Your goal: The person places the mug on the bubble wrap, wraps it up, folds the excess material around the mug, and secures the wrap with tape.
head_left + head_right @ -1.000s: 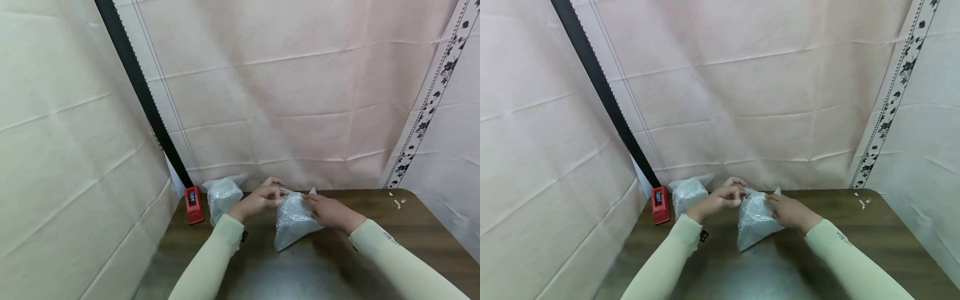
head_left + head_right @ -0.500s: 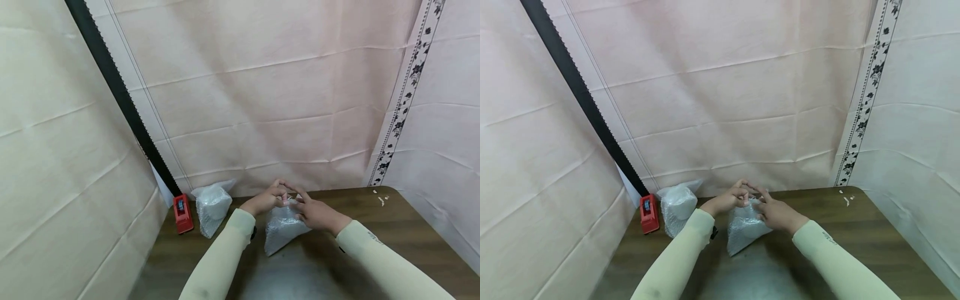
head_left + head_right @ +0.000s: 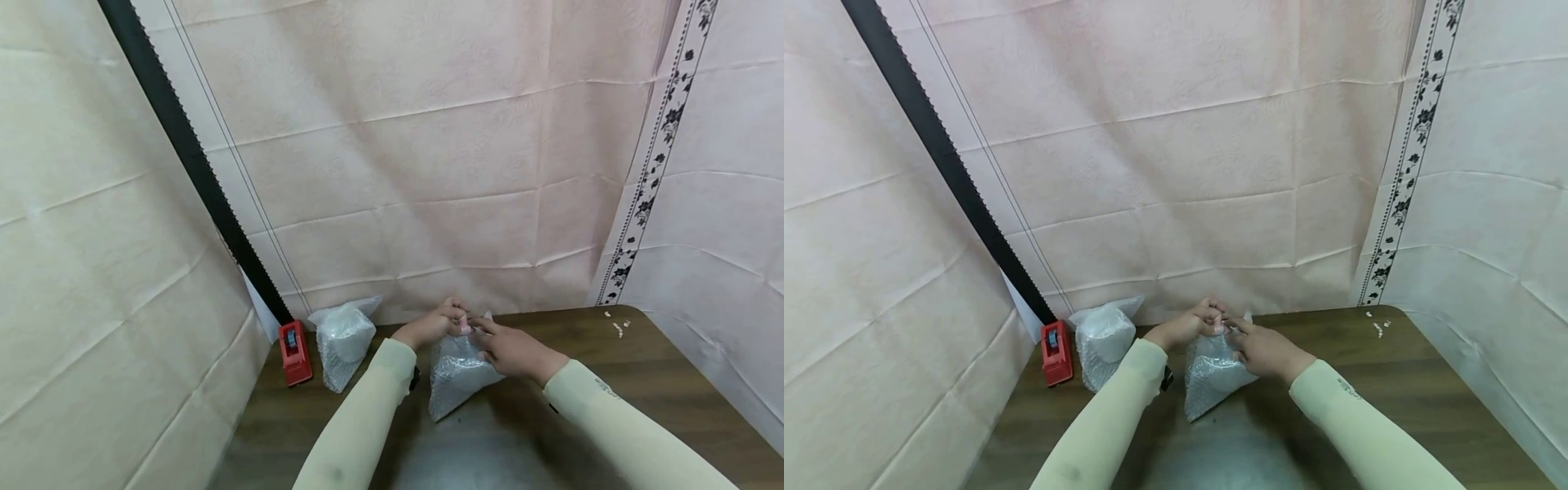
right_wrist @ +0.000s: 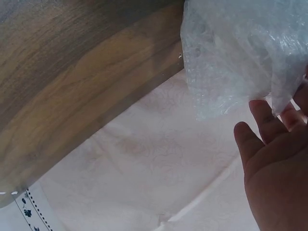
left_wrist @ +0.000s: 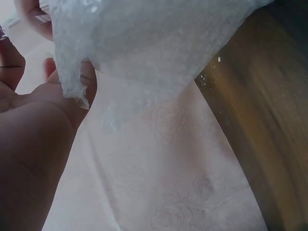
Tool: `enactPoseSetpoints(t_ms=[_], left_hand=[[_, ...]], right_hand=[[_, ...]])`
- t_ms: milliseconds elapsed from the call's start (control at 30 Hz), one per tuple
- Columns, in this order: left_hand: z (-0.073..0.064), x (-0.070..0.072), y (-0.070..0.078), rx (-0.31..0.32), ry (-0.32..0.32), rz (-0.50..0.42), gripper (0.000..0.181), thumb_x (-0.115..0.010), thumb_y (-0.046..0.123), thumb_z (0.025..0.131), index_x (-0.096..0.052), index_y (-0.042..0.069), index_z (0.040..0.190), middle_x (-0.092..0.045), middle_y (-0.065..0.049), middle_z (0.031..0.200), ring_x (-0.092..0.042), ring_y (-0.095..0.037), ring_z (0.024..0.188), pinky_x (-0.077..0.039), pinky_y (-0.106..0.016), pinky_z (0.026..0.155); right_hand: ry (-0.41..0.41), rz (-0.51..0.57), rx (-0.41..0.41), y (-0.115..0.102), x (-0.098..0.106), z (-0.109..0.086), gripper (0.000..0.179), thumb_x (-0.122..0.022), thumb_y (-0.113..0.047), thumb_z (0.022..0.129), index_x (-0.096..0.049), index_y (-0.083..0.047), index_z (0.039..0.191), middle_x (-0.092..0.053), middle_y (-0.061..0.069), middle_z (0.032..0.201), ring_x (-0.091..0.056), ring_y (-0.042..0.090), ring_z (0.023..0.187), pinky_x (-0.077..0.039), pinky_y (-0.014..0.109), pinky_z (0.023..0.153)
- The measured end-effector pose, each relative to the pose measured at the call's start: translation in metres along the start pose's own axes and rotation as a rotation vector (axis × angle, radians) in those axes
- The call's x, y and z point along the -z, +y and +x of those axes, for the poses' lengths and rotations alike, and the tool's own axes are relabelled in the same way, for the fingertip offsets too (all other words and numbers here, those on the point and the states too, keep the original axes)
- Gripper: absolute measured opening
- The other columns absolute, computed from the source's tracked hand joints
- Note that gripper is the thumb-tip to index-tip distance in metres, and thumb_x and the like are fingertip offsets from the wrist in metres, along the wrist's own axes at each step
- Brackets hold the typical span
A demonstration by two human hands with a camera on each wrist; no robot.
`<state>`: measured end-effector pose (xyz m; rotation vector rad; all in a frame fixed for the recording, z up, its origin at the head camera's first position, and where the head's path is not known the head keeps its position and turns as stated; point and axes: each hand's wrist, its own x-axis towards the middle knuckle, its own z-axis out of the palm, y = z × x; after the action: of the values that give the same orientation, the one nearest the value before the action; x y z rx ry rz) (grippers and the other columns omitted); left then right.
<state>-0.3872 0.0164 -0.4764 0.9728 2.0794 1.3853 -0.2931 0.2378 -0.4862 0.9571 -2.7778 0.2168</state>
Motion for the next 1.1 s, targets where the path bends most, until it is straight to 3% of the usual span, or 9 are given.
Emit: enactPoseSetpoints(t_ms=[67,167,267,467,600,833,1100], left_hand=[[0.0,0.001,0.0,0.004,0.001,0.018,0.021,-0.059,0.01,0.108,-0.06,0.006,0.087,-0.051,-0.009,0.144,-0.048,-0.021,0.134,-0.043,-0.04,0.111],[0.0,0.002,0.0,0.024,-0.002,0.028,0.017,-0.054,0.004,0.102,-0.059,0.007,0.086,-0.06,0.001,0.114,-0.055,-0.02,0.112,-0.045,-0.038,0.099],[0.003,0.004,0.0,0.054,-0.005,0.047,0.02,-0.051,0.001,0.098,-0.057,0.013,0.084,-0.051,0.004,0.088,-0.049,-0.018,0.089,-0.043,-0.033,0.085],[0.005,0.007,0.009,0.193,0.029,-0.012,0.015,-0.055,0.008,0.105,-0.069,0.003,0.102,-0.072,-0.005,0.107,-0.067,-0.016,0.1,-0.057,-0.03,0.094],[0.004,0.008,0.014,0.234,0.044,-0.082,0.019,-0.055,0.008,0.107,-0.07,-0.004,0.112,-0.077,-0.013,0.119,-0.074,-0.02,0.11,-0.061,-0.035,0.103],[0.002,0.008,0.014,0.24,0.035,-0.125,0.014,-0.058,0.01,0.11,-0.069,0.004,0.104,-0.08,-0.017,0.128,-0.074,-0.02,0.113,-0.061,-0.034,0.103],[0.0,0.005,0.011,0.191,0.017,-0.081,0.017,-0.057,0.005,0.109,-0.063,0.01,0.093,-0.073,-0.026,0.135,-0.072,-0.023,0.113,-0.061,-0.033,0.1]], right_hand=[[-0.002,-0.009,0.005,0.0,0.0,0.001,0.041,-0.075,-0.012,0.107,-0.074,0.0,0.146,-0.059,0.025,0.164,-0.081,0.032,0.114,-0.066,0.051,0.098],[-0.012,-0.034,0.014,-0.002,0.002,0.003,0.039,-0.076,-0.013,0.106,-0.075,0.0,0.143,-0.063,0.024,0.159,-0.08,0.036,0.116,-0.065,0.053,0.101],[-0.019,-0.065,0.022,-0.003,0.004,0.005,0.036,-0.076,-0.013,0.105,-0.077,-0.001,0.139,-0.066,0.022,0.153,-0.08,0.036,0.112,-0.065,0.053,0.101],[-0.043,-0.093,0.036,-0.008,0.01,0.012,0.025,-0.077,-0.009,0.101,-0.08,-0.001,0.124,-0.072,0.017,0.143,-0.078,0.029,0.103,-0.066,0.048,0.097],[-0.079,-0.055,0.022,-0.01,0.016,0.016,0.021,-0.076,-0.005,0.1,-0.081,-0.002,0.121,-0.077,0.015,0.14,-0.074,0.02,0.091,-0.066,0.044,0.089],[-0.094,-0.004,0.005,-0.005,0.019,0.016,0.028,-0.076,-0.002,0.099,-0.083,-0.002,0.126,-0.079,0.019,0.144,-0.075,0.019,0.089,-0.067,0.043,0.087],[-0.122,-0.022,-0.007,-0.004,0.016,0.015,0.042,-0.077,-0.007,0.101,-0.077,-0.003,0.143,-0.069,0.022,0.156,-0.078,0.022,0.097,-0.066,0.044,0.093]])
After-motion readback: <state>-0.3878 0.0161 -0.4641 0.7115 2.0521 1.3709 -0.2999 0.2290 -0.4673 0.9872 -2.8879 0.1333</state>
